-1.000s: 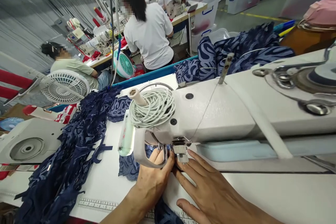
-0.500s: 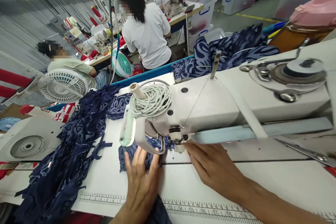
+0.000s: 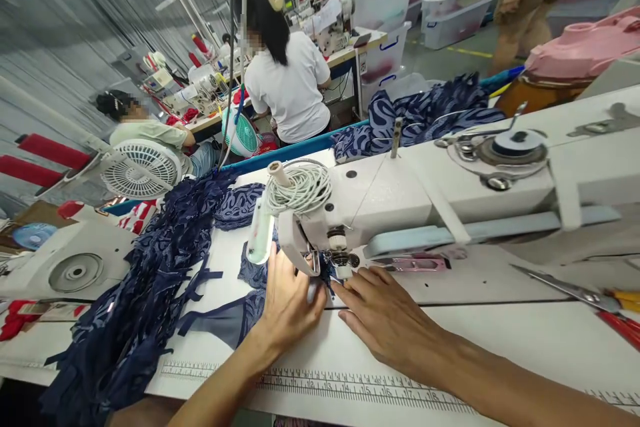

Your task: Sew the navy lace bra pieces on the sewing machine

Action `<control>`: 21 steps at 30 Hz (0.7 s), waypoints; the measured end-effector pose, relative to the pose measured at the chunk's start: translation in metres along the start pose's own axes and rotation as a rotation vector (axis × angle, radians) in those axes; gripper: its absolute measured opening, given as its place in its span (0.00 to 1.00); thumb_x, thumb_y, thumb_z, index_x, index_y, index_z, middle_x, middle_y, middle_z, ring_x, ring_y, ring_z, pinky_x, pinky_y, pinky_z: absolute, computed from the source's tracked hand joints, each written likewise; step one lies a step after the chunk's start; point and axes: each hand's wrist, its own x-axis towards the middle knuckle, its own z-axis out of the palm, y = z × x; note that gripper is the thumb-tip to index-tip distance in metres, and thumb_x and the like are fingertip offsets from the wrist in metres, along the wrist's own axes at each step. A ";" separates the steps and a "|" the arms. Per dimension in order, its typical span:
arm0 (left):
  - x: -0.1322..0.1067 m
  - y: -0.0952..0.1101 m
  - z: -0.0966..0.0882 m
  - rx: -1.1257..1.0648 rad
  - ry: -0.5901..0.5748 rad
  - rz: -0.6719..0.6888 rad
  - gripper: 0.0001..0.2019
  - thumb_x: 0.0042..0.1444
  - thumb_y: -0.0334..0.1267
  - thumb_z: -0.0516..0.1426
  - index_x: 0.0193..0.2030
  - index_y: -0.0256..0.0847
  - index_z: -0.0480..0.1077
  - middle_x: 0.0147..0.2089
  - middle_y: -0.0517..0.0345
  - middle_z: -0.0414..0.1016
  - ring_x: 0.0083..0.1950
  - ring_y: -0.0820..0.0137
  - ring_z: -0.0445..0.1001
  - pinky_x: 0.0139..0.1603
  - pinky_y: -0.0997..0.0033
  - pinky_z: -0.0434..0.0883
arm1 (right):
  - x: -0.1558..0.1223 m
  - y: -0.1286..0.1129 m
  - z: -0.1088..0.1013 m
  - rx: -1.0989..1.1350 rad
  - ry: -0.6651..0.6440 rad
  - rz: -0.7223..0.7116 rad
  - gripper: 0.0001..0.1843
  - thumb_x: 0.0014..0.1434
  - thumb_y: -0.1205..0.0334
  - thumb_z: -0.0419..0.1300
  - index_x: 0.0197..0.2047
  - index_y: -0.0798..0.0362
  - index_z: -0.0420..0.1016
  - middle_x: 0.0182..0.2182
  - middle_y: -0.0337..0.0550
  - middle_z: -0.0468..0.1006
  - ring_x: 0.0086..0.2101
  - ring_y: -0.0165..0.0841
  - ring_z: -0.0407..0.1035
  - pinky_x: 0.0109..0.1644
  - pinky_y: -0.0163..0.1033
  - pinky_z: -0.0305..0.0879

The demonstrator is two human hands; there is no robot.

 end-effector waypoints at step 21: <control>0.002 -0.016 0.022 0.018 0.142 0.317 0.09 0.65 0.27 0.51 0.43 0.38 0.73 0.37 0.53 0.75 0.38 0.68 0.72 0.44 0.66 0.66 | 0.006 0.000 0.016 -0.123 0.106 -0.116 0.16 0.69 0.71 0.49 0.33 0.53 0.74 0.31 0.41 0.74 0.31 0.35 0.64 0.50 0.50 0.57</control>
